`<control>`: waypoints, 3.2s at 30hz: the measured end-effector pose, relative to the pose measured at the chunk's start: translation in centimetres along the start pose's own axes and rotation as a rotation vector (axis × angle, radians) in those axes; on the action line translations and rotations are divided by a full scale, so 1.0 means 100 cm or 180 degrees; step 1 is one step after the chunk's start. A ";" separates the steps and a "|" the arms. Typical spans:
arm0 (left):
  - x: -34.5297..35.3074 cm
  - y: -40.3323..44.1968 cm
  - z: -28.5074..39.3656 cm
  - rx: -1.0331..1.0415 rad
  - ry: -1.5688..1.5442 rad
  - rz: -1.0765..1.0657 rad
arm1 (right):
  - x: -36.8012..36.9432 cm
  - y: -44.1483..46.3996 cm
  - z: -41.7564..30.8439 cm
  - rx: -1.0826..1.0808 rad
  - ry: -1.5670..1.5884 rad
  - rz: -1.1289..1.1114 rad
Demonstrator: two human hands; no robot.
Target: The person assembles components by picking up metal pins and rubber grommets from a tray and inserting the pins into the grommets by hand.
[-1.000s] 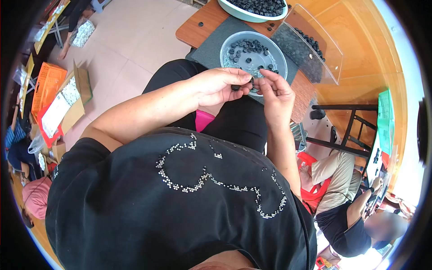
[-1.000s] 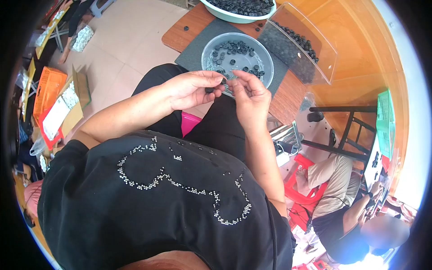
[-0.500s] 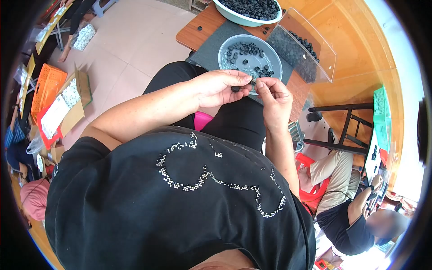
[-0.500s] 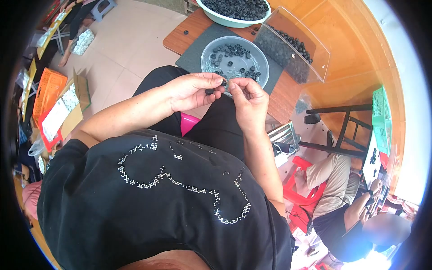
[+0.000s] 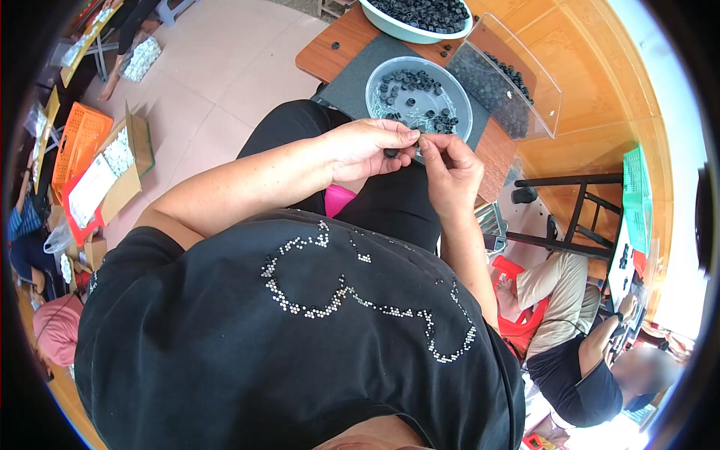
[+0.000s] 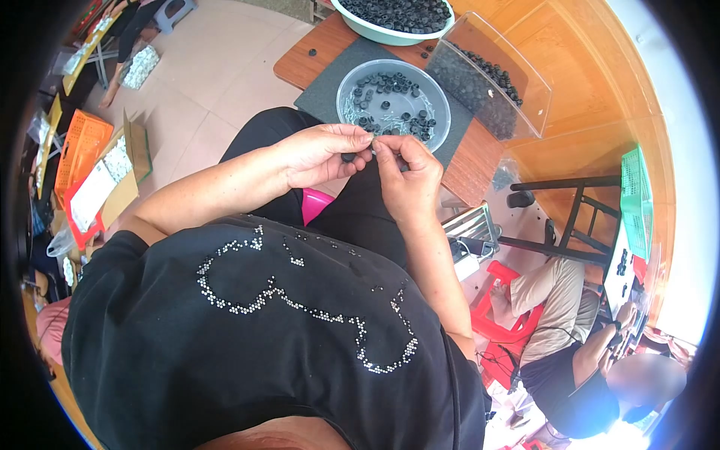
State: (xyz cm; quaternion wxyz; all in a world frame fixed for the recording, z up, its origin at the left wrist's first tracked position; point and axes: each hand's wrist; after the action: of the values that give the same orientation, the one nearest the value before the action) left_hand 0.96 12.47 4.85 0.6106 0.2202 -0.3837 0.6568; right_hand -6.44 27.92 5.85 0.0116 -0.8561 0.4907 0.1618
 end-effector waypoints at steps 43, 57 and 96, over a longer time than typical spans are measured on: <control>-0.006 0.011 0.005 0.0240 0.0672 0.0697 | 0.002 0.004 0.029 0.0246 0.1087 -0.0406; 0.002 0.009 -0.005 0.0654 0.0902 0.0190 | 0.005 0.008 0.033 -0.0471 -0.0182 0.0013; -0.008 0.010 -0.002 0.0616 0.0305 -0.0013 | 0.004 0.001 0.015 -0.0978 -0.0402 0.0373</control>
State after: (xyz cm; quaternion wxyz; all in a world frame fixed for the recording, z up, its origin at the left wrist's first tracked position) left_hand 0.15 12.14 3.95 0.6055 0.2473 -0.2884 0.6993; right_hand -6.74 27.78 4.30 -0.0981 -0.8059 0.5075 0.2887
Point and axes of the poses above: each hand's wrist, its own y-axis towards the middle knuckle, its own x-axis out of the palm, z = x × y, and after that the axes turned 10 degrees about x, right-handed
